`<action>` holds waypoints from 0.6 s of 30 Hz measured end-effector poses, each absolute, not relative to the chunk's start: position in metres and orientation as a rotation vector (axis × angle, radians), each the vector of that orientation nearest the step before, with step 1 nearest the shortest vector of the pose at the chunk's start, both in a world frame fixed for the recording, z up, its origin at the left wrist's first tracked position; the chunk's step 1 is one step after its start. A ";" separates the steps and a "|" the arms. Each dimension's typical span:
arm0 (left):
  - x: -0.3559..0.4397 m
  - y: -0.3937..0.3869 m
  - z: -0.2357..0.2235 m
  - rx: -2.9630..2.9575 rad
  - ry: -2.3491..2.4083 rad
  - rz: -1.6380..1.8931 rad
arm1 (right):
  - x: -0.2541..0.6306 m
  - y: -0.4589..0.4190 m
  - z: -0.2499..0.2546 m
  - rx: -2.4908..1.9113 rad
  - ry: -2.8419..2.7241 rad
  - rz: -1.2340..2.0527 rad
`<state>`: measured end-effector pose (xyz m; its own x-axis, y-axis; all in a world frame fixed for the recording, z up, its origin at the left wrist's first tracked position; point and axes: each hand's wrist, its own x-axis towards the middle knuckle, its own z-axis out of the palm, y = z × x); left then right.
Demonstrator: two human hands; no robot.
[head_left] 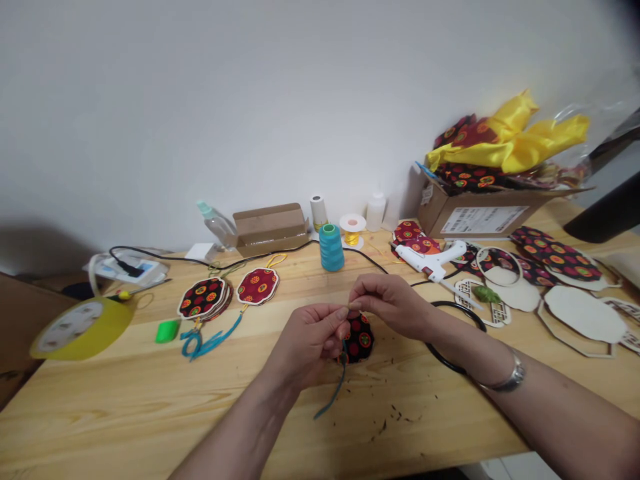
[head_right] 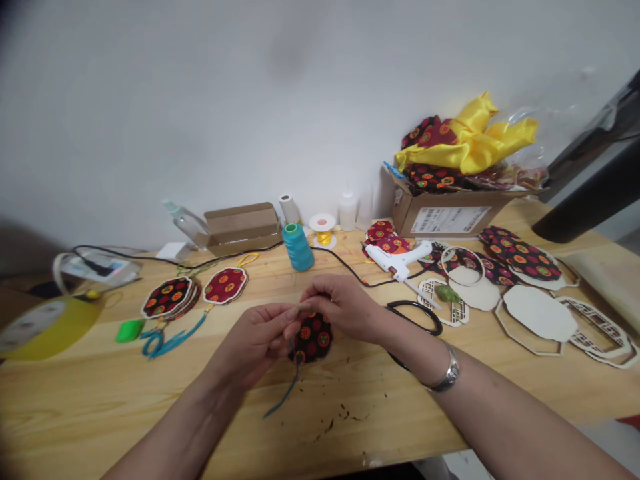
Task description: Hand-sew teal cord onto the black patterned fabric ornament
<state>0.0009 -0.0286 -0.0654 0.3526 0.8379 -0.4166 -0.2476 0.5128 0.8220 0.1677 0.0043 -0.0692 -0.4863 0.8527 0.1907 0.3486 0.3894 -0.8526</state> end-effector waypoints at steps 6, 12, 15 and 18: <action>0.000 -0.028 -0.067 0.742 0.957 0.774 | 0.167 0.004 -0.069 -1.039 -2.021 1.037; 0.001 -0.028 -0.066 0.735 0.998 0.801 | 0.166 0.007 -0.068 -1.026 -2.042 0.718; 0.002 -0.027 -0.066 0.715 1.025 0.850 | 0.174 0.004 -0.054 -1.169 -2.146 0.384; 0.001 -0.026 -0.067 0.710 1.046 0.890 | 0.191 -0.008 -0.042 -1.459 -2.348 0.180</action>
